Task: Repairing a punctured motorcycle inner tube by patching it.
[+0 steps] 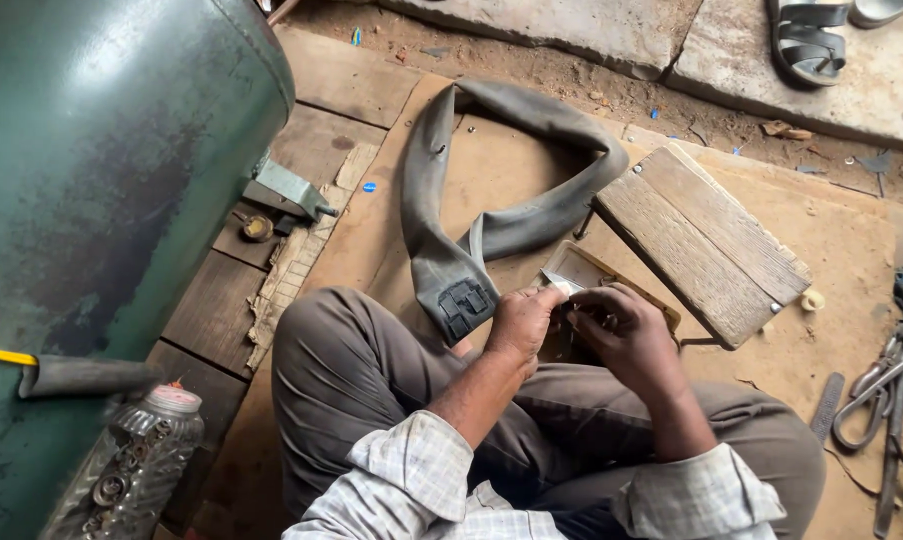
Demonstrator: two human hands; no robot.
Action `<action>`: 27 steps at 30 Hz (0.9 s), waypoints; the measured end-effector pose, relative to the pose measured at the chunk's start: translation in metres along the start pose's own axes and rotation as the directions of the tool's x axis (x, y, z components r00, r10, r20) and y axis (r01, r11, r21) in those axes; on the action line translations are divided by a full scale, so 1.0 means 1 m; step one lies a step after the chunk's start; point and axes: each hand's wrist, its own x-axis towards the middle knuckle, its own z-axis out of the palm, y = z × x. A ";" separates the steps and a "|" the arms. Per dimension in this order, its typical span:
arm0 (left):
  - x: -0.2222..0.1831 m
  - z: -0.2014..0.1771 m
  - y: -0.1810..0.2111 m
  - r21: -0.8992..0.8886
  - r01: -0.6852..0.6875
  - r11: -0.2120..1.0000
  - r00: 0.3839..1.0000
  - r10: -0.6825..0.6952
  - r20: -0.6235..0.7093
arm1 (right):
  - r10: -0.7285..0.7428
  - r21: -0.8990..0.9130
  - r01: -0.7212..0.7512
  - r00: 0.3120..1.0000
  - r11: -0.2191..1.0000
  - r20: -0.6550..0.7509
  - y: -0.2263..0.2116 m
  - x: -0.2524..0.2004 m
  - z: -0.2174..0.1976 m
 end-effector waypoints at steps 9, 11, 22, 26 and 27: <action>0.003 -0.012 -0.019 0.109 -0.135 0.985 0.989 0.141 -0.045 | -0.080 -0.186 0.082 0.997 0.979 0.019 -0.004 -0.006 0.014; 0.016 -0.021 -0.030 0.186 -0.177 0.967 0.979 0.192 -0.068 | -0.088 -0.169 0.093 0.995 0.981 0.039 0.000 -0.005 0.013; -0.048 0.003 0.043 0.446 -0.749 0.490 0.633 0.728 0.262 | 0.260 0.544 -0.373 0.925 0.751 0.276 0.040 0.003 -0.001; -0.041 -0.001 0.039 0.462 -0.713 0.527 0.700 0.507 0.503 | 0.241 0.563 -0.360 0.930 0.744 0.276 0.059 0.003 -0.008; -0.039 -0.002 0.037 0.522 -0.665 0.534 0.746 0.454 0.487 | 0.219 0.581 -0.335 0.940 0.742 0.263 0.061 0.003 -0.008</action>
